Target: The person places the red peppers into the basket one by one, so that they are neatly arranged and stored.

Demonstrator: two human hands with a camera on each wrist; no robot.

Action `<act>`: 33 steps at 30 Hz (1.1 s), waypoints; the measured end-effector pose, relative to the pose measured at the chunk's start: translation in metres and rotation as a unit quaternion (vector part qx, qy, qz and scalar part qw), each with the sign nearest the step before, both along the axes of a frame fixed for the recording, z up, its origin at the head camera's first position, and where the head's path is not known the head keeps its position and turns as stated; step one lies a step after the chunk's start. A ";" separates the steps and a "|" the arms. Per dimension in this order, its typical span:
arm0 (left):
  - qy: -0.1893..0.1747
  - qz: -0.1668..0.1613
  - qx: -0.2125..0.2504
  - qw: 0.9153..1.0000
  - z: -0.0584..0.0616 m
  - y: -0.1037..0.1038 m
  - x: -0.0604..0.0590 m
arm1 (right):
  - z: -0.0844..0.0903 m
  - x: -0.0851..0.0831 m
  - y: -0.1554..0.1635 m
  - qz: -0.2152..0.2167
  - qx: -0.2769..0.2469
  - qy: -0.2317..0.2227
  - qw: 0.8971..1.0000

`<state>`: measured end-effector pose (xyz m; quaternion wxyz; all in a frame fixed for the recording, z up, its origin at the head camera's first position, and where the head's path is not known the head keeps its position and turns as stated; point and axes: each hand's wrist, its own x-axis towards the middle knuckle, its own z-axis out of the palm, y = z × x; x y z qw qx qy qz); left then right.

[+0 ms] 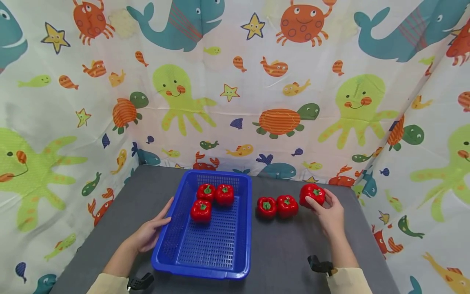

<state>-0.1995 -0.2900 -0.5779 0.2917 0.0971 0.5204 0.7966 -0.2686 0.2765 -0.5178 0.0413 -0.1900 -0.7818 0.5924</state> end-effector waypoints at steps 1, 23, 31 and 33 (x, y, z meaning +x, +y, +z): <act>0.001 0.001 -0.001 1.000 0.000 0.000 0.000 | 0.004 0.001 -0.004 0.002 -0.005 0.004 1.000; 0.004 0.014 -0.008 1.000 0.001 -0.002 0.001 | 0.051 0.026 -0.122 0.156 -0.054 0.061 0.984; 0.009 0.000 -0.003 1.000 -0.003 -0.002 0.002 | 0.043 0.032 -0.164 0.228 -0.011 0.072 0.971; 0.010 -0.006 0.000 1.000 -0.004 -0.002 0.002 | 0.040 0.034 -0.173 0.236 0.015 0.069 0.969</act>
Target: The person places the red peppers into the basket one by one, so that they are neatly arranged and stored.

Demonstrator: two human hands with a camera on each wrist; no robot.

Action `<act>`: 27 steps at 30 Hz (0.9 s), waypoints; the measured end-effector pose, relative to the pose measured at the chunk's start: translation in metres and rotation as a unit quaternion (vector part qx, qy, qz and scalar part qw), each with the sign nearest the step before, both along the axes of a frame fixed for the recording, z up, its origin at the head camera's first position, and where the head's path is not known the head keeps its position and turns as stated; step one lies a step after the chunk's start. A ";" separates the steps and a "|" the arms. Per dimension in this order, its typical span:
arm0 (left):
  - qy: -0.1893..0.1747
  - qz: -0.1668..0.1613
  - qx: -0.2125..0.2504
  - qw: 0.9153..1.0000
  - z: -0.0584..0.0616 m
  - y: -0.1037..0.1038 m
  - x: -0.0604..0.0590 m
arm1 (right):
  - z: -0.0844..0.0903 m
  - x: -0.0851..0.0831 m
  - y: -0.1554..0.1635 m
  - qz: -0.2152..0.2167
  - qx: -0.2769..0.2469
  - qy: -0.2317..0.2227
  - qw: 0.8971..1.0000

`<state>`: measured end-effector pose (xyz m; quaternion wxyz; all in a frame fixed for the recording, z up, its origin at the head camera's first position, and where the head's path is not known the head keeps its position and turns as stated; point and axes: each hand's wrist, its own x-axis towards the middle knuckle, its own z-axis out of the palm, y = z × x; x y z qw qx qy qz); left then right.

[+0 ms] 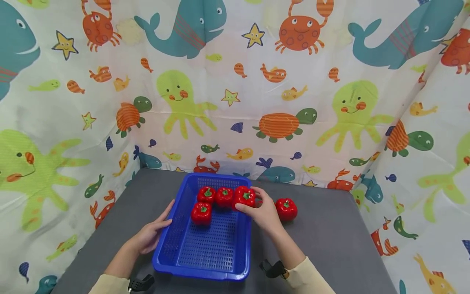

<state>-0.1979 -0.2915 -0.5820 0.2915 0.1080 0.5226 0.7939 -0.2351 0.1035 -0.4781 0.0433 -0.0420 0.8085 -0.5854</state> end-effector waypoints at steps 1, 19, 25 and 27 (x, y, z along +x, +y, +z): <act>-0.002 -0.001 0.002 1.000 -0.001 0.000 0.000 | -0.002 0.000 -0.004 0.003 0.013 -0.002 1.000; 0.001 0.004 -0.005 1.000 0.002 0.000 -0.001 | -0.028 -0.004 -0.043 0.076 0.116 -0.017 0.990; -0.005 0.006 -0.005 1.000 0.001 0.000 0.000 | -0.041 -0.006 -0.049 0.067 0.221 0.048 0.972; -0.004 0.007 -0.005 1.000 0.000 0.001 0.000 | -0.045 -0.006 -0.052 0.061 0.240 0.061 0.967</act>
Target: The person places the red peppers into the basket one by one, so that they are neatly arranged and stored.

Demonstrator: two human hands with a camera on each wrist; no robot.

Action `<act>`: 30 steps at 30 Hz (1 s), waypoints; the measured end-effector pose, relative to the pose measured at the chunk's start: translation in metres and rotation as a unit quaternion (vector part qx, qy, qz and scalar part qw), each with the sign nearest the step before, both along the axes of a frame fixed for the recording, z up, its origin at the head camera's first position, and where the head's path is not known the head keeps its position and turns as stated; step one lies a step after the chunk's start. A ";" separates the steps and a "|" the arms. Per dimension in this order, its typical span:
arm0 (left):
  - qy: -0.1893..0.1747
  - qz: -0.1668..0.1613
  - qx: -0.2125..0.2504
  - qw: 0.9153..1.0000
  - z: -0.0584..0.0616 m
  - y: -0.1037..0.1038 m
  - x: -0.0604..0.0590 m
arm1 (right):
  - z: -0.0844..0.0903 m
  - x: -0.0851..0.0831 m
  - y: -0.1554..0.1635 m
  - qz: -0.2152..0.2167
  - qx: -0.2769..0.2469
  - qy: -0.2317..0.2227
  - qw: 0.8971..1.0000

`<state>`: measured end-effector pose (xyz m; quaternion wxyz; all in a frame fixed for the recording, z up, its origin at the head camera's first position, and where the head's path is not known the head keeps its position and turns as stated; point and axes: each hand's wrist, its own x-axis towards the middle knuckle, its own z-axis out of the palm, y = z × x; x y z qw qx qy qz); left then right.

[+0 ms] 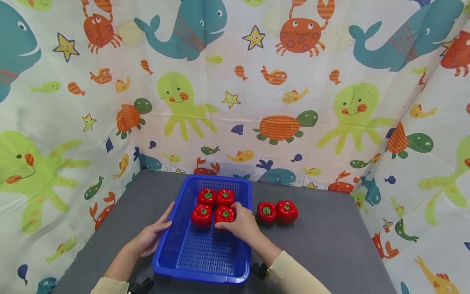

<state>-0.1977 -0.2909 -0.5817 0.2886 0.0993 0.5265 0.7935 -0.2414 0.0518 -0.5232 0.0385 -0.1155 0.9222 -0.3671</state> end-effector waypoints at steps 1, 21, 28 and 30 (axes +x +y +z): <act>0.001 0.000 -0.002 1.000 0.000 0.000 0.000 | -0.001 0.000 -0.001 0.001 0.002 0.005 1.000; 0.005 0.006 -0.015 1.000 -0.001 0.002 0.003 | -0.010 -0.008 -0.018 0.031 0.048 0.009 0.998; 0.016 0.003 -0.016 1.000 -0.001 0.003 0.001 | -0.013 -0.010 -0.019 0.034 0.057 0.023 0.998; 0.017 0.001 -0.017 1.000 -0.002 0.003 0.000 | -0.014 -0.010 -0.019 0.035 0.058 0.025 0.997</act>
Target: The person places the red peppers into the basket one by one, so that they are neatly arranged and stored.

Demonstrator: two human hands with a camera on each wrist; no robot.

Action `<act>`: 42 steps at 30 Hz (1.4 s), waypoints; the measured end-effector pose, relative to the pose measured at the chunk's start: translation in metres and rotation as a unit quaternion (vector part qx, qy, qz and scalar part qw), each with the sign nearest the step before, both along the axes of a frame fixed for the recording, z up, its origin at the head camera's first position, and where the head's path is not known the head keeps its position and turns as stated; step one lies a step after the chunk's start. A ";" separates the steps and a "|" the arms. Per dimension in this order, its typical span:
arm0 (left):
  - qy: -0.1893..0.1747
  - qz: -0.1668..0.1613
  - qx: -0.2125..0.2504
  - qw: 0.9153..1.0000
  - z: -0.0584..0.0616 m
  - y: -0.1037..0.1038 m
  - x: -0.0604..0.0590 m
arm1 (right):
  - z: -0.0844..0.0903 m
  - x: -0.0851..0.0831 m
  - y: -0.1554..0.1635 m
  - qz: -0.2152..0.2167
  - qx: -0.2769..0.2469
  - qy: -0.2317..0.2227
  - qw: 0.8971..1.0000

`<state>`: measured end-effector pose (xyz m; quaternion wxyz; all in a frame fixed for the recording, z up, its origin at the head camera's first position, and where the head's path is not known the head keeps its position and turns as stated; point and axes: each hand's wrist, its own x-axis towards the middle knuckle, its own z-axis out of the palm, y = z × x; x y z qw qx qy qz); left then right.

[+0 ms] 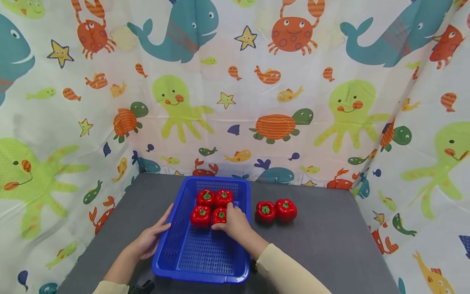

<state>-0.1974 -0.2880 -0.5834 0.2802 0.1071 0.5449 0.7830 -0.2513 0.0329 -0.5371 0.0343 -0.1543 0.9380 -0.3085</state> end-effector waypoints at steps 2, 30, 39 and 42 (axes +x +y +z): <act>0.002 -0.001 -0.001 1.000 0.000 0.000 0.000 | 0.001 0.000 0.000 -0.001 -0.001 -0.001 1.000; 0.001 -0.008 0.004 1.000 0.002 0.000 0.002 | 0.046 0.014 0.065 -0.059 -0.145 -0.017 0.988; -0.005 -0.001 0.003 1.000 0.000 -0.001 0.001 | 0.036 -0.005 0.120 -0.112 -0.182 0.131 0.968; -0.008 0.003 -0.003 1.000 -0.001 -0.001 0.001 | 0.022 -0.012 0.139 -0.116 -0.203 0.193 0.953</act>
